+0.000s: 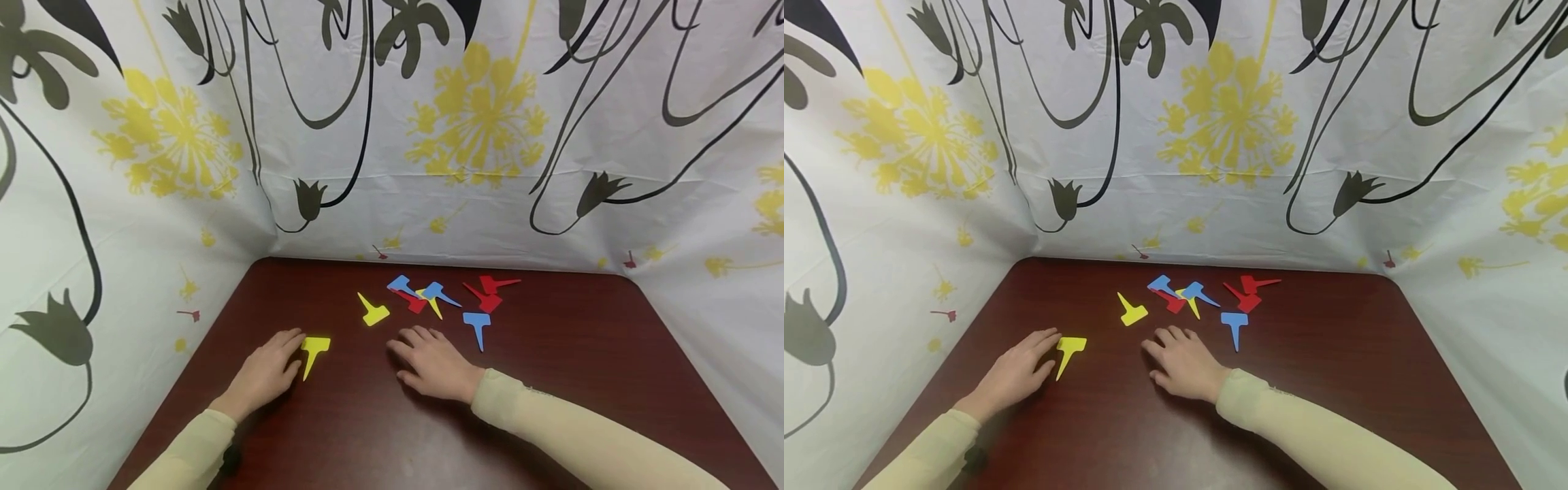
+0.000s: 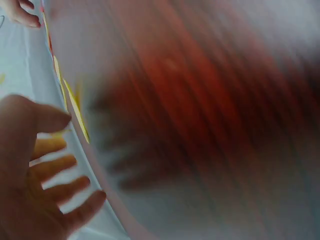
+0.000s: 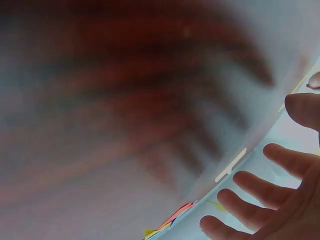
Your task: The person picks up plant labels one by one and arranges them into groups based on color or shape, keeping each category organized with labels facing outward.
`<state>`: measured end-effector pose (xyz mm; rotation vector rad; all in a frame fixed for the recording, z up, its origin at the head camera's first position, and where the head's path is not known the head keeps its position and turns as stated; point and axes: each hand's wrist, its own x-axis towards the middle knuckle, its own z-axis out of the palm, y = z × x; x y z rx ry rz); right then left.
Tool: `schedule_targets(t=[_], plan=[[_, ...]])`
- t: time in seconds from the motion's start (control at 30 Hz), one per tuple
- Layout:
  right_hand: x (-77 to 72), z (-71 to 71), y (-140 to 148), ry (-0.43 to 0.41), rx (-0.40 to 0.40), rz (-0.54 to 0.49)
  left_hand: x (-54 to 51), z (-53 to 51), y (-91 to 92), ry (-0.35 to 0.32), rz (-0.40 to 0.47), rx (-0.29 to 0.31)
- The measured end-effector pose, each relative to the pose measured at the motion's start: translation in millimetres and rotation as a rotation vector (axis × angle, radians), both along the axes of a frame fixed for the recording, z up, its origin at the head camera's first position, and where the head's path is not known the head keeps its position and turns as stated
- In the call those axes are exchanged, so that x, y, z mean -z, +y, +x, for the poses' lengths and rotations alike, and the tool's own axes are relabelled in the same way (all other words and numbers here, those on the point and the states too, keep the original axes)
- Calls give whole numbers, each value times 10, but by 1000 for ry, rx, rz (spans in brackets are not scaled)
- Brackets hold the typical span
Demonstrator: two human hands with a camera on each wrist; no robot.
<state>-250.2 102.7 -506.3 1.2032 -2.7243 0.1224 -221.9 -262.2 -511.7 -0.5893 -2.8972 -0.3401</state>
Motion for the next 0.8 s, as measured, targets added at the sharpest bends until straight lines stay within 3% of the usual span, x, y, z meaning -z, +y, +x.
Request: schedule_targets(t=[0.17, 0.43, 0.63, 0.8], plan=[[-45, -138, -26, -35, 37, 12, 45, -27, -55, -91, -25, 89], [-120, -460, -126, -39, 67, -45, 80, -42, -159, -157, -43, 200], [-218, -679, -261, -35, 99, -109, 66, -46, -229, -233, -33, 223], [-321, -795, -409, -79, 117, -92, 61, -56, -248, -258, -18, 213]])
